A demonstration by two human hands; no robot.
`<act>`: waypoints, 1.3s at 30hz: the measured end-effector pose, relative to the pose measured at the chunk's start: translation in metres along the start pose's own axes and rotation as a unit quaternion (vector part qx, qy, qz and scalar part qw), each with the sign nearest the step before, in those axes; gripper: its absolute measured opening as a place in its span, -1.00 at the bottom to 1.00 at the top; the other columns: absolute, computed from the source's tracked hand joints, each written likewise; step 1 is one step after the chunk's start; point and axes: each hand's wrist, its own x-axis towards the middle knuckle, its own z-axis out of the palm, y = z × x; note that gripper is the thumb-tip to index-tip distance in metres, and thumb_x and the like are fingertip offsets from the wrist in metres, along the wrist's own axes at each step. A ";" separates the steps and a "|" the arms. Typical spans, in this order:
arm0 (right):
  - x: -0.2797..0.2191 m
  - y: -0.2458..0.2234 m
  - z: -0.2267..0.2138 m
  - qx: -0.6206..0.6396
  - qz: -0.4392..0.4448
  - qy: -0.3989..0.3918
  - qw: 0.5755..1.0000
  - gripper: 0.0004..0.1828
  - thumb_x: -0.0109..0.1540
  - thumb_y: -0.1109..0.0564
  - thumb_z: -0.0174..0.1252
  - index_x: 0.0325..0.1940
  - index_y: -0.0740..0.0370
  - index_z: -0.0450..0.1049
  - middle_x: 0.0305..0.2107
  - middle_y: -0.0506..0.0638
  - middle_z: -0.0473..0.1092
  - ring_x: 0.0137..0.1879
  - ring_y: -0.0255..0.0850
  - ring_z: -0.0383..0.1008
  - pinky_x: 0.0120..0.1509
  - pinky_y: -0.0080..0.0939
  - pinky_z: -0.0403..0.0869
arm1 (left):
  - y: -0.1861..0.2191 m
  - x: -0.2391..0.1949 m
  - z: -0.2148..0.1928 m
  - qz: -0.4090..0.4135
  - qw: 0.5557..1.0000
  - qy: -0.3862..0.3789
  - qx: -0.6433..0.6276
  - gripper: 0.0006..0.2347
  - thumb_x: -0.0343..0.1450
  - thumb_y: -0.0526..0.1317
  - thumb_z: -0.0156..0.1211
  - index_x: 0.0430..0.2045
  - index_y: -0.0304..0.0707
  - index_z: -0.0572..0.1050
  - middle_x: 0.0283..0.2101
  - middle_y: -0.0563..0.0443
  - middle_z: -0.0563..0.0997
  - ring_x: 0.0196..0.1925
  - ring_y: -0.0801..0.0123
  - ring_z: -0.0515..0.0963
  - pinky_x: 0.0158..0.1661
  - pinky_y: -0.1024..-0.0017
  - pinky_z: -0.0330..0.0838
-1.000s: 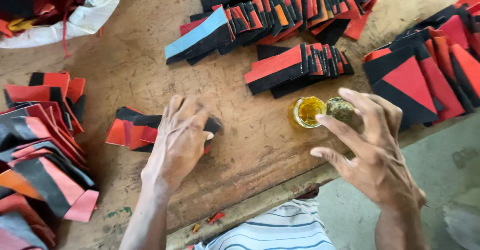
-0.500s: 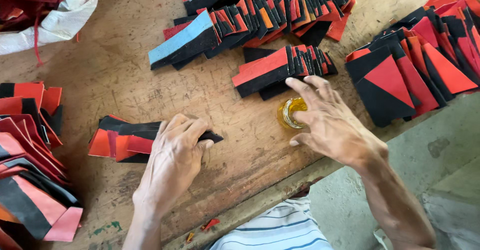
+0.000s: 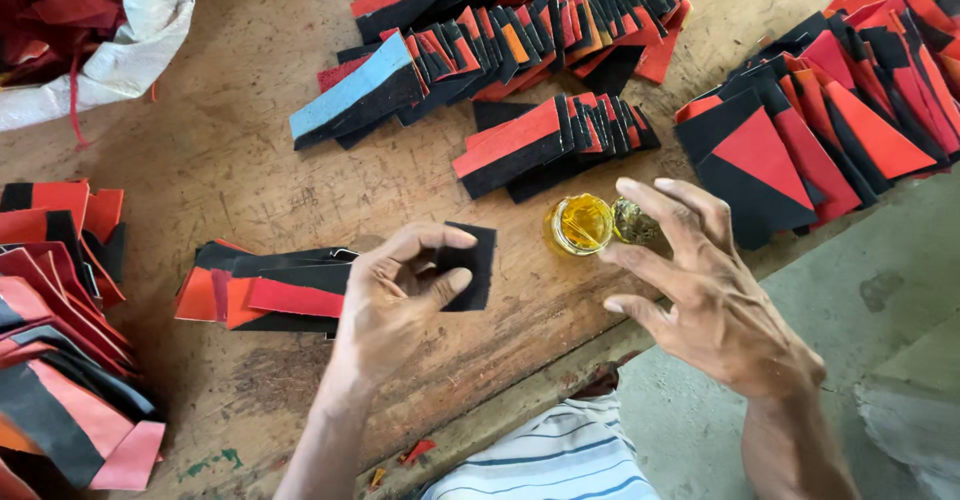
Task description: The person repeatedly picks up small red and black fabric pieces, applies a yellow adhesive from a small jar to the edges, and presses them together. Finished pieces are stacked on the table.
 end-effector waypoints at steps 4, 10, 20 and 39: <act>-0.024 -0.014 -0.013 -0.019 0.042 0.205 0.978 -0.49 0.06 0.01 0.45 0.06 0.10 0.53 0.23 0.14 0.25 0.34 0.05 0.24 0.25 -0.04 0.44 | -0.019 0.002 0.005 -0.081 0.986 0.004 -0.146 -0.71 0.32 -0.50 0.35 -0.07 -0.43 0.58 -0.13 -0.09 0.67 -0.16 0.45 0.64 -0.11 0.43 0.65; -0.040 -0.025 0.012 0.193 0.022 0.307 0.932 -0.26 0.20 -0.04 0.43 0.41 -0.02 0.31 0.12 0.03 0.29 0.11 -0.26 0.34 0.07 -0.26 0.53 | -0.030 0.003 0.010 -0.077 0.954 -0.053 -0.284 -0.65 0.34 -0.52 0.35 0.03 -0.48 0.51 -0.07 -0.16 0.65 -0.09 0.38 0.65 -0.07 0.42 0.63; -0.023 -0.018 0.062 0.340 -0.003 0.021 0.940 -0.04 0.18 -0.21 0.33 0.55 0.11 0.09 0.23 0.10 0.37 0.23 -0.14 0.37 0.30 -0.04 0.45 | -0.033 0.002 0.012 -0.088 0.929 -0.109 -0.343 -0.61 0.35 -0.49 0.38 0.08 -0.50 0.48 0.00 -0.14 0.62 -0.01 0.39 0.63 -0.02 0.46 0.57; -0.018 -0.031 0.072 0.139 -0.111 0.130 0.975 -0.26 0.26 -0.11 0.28 0.50 -0.16 0.19 0.19 0.05 0.27 0.27 -0.11 0.28 0.37 0.01 0.40 | -0.020 0.005 0.013 -0.047 0.940 -0.090 -0.325 -0.51 0.28 -0.46 0.46 0.11 -0.41 0.43 0.11 -0.07 0.57 0.04 0.40 0.60 0.00 0.42 0.60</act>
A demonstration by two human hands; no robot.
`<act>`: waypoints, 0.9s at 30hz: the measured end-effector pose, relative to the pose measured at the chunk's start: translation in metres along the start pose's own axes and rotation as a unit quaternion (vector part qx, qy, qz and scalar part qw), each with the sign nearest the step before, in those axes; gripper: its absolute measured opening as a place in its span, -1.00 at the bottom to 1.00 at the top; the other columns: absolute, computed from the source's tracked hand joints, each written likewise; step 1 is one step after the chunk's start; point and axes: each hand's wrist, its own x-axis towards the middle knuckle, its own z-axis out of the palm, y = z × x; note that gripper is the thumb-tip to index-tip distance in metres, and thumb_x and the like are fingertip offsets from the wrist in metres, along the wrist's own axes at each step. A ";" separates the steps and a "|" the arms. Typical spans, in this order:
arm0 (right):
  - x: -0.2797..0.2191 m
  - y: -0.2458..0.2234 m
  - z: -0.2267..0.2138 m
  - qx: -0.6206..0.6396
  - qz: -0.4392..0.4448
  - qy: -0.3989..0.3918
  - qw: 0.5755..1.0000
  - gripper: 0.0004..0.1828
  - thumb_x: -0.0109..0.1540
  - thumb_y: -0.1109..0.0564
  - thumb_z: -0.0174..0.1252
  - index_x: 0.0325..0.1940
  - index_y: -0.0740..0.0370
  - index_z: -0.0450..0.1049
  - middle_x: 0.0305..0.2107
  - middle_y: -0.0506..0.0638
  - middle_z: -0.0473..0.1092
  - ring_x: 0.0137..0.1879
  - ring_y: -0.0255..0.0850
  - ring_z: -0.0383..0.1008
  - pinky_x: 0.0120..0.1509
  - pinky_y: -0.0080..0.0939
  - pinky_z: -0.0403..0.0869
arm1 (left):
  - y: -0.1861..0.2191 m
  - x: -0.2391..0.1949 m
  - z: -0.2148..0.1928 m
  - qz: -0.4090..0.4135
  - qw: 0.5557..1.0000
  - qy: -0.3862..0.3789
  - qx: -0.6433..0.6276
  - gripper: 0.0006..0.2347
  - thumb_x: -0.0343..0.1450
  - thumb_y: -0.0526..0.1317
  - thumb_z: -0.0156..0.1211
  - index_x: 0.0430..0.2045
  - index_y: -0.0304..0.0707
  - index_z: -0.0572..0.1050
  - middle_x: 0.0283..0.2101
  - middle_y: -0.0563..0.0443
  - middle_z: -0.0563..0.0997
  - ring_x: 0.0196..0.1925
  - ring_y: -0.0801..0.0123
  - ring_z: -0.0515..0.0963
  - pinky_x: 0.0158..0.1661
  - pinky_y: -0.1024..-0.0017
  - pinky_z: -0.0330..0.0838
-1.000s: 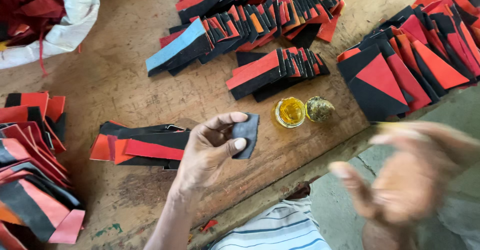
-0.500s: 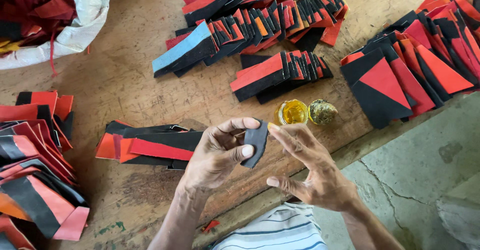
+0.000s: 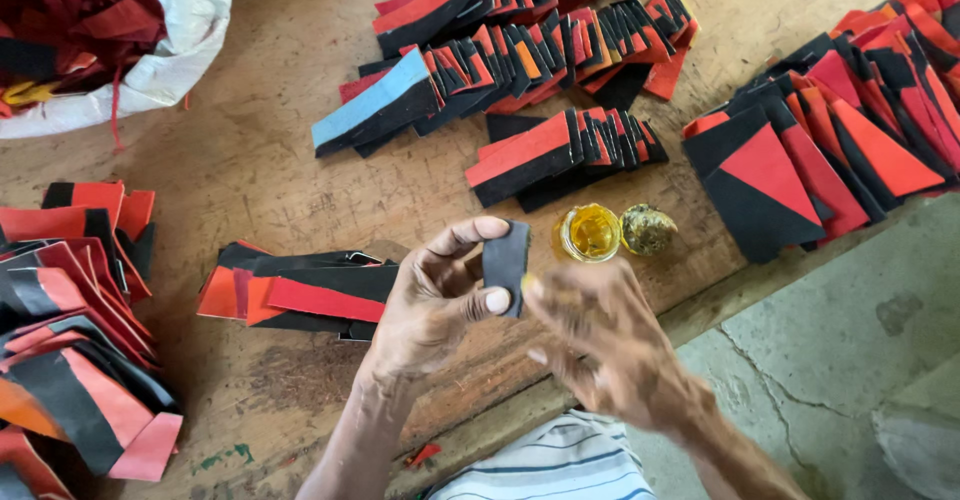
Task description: The person repeatedly picks up small red and black fabric pieces, applies a yellow adhesive from a small jar to the edges, and presses them together. Finished pieces are stacked on the table.
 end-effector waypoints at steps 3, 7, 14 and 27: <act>0.001 0.000 0.002 -0.025 0.006 0.006 1.000 -0.28 0.28 -0.12 0.28 0.50 -0.23 0.19 0.15 -0.04 0.27 0.23 -0.14 0.29 0.33 0.00 0.41 | 0.002 0.000 -0.002 0.018 1.000 0.004 0.024 -0.51 0.30 -0.49 0.44 0.15 -0.43 0.44 0.13 -0.12 0.57 0.05 0.38 0.59 0.01 0.43 0.57; 0.001 0.004 0.006 -0.034 0.018 0.004 0.999 -0.18 0.26 -0.14 0.26 0.53 -0.10 0.07 0.21 0.18 0.20 0.25 -0.01 0.22 0.36 0.08 0.33 | 0.000 0.002 0.000 0.012 0.999 0.006 0.031 -0.50 0.30 -0.50 0.44 0.16 -0.43 0.44 0.14 -0.13 0.56 0.09 0.36 0.59 0.09 0.42 0.55; 0.000 -0.010 0.009 -0.014 0.000 -0.007 1.000 -0.11 0.20 -0.01 0.36 0.55 -0.28 0.10 0.14 0.07 0.23 0.21 -0.07 0.30 0.24 -0.02 0.42 | 0.000 0.002 -0.003 0.048 0.998 0.021 0.030 -0.51 0.31 -0.50 0.42 0.16 -0.44 0.44 0.18 -0.17 0.57 0.11 0.35 0.59 0.12 0.40 0.54; 0.008 0.013 0.017 -0.029 0.040 0.033 0.998 -0.13 0.23 0.01 0.34 0.55 -0.10 0.07 0.25 0.14 0.17 0.26 -0.07 0.24 0.27 -0.07 0.41 | -0.003 0.000 0.002 0.021 1.000 -0.006 0.010 -0.53 0.31 -0.47 0.43 0.13 -0.41 0.45 0.13 -0.14 0.59 0.06 0.34 0.62 0.01 0.37 0.60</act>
